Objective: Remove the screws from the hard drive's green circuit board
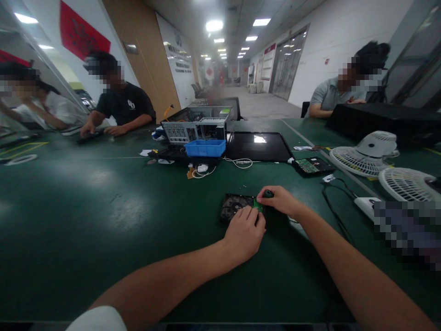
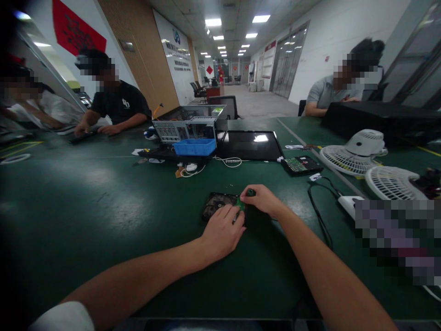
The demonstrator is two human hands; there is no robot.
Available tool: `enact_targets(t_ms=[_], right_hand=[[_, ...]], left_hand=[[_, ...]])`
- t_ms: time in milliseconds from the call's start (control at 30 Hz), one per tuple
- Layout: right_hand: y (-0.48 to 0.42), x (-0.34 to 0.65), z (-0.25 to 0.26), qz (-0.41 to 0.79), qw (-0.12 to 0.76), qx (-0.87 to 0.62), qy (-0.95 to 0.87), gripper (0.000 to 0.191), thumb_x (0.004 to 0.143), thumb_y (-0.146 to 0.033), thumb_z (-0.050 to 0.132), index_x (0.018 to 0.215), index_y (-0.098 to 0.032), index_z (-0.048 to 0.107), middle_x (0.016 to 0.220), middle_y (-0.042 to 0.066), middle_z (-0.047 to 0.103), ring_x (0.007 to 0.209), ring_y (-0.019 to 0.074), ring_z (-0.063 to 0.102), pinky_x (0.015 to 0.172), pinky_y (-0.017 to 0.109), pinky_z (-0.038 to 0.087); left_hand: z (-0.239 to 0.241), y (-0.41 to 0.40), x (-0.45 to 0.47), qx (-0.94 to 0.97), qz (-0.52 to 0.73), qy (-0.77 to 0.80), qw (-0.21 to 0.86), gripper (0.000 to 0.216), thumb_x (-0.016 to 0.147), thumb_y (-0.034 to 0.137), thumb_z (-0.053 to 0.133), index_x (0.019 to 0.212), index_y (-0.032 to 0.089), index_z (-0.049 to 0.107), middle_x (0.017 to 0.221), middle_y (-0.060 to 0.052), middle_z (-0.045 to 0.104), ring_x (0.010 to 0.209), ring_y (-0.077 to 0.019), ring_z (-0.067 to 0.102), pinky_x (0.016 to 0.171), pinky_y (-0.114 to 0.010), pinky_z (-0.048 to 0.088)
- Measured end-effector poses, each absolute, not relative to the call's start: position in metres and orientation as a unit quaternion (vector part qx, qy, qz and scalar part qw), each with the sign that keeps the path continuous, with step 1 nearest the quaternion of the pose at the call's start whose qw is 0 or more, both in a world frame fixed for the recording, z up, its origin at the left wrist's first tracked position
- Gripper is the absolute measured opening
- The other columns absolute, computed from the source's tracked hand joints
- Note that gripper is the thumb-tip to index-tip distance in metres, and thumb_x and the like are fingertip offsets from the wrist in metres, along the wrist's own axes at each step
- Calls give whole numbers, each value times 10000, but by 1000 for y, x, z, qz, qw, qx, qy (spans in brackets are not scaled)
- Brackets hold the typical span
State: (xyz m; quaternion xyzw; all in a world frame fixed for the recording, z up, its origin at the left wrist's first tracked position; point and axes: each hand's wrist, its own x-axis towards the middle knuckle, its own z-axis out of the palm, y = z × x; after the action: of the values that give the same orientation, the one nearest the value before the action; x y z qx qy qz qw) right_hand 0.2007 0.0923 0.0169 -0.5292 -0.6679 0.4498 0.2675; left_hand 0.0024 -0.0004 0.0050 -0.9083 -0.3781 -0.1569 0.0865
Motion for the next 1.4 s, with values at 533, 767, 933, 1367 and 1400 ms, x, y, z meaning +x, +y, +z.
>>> enact_targets(t_ms=[533, 767, 933, 1367, 1400], right_hand=[[98, 201, 11, 564, 274, -542, -559, 318, 678, -337, 860, 898, -161, 711, 635, -20, 570, 556, 86, 445, 452, 208, 230], [97, 201, 9, 552, 280, -553, -558, 328, 678, -334, 870, 903, -170, 698, 646, -12, 592, 554, 82, 448, 458, 197, 243], [96, 204, 8, 562, 301, -548, -541, 340, 736, -415, 834, 920, -158, 708, 611, -25, 536, 528, 73, 403, 446, 194, 224], [91, 202, 17, 548, 306, -553, -548, 283, 726, -366, 829, 878, -163, 704, 600, -24, 542, 536, 88, 423, 450, 213, 249], [92, 205, 18, 555, 323, -547, -537, 277, 728, -361, 831, 872, -161, 702, 635, -10, 571, 544, 88, 431, 451, 216, 259]], left_hand=[[6, -1, 2, -908, -157, -379, 89, 404, 1027, 300, 514, 1353, 75, 592, 1258, -210, 640, 1199, -338, 577, 944, -467, 519], [5, -1, 2, -907, -158, -382, 86, 411, 1025, 310, 523, 1359, 79, 585, 1256, -206, 637, 1198, -338, 577, 951, -473, 517], [6, -2, 2, -909, -155, -379, 84, 404, 1024, 304, 524, 1350, 75, 595, 1248, -202, 637, 1184, -337, 578, 945, -466, 518], [4, -1, 3, -908, -162, -377, 85, 392, 1016, 298, 545, 1341, 84, 591, 1249, -205, 642, 1193, -334, 577, 952, -470, 514], [3, -1, 3, -907, -163, -378, 88, 393, 1011, 293, 556, 1340, 82, 591, 1248, -207, 642, 1196, -337, 578, 955, -471, 514]])
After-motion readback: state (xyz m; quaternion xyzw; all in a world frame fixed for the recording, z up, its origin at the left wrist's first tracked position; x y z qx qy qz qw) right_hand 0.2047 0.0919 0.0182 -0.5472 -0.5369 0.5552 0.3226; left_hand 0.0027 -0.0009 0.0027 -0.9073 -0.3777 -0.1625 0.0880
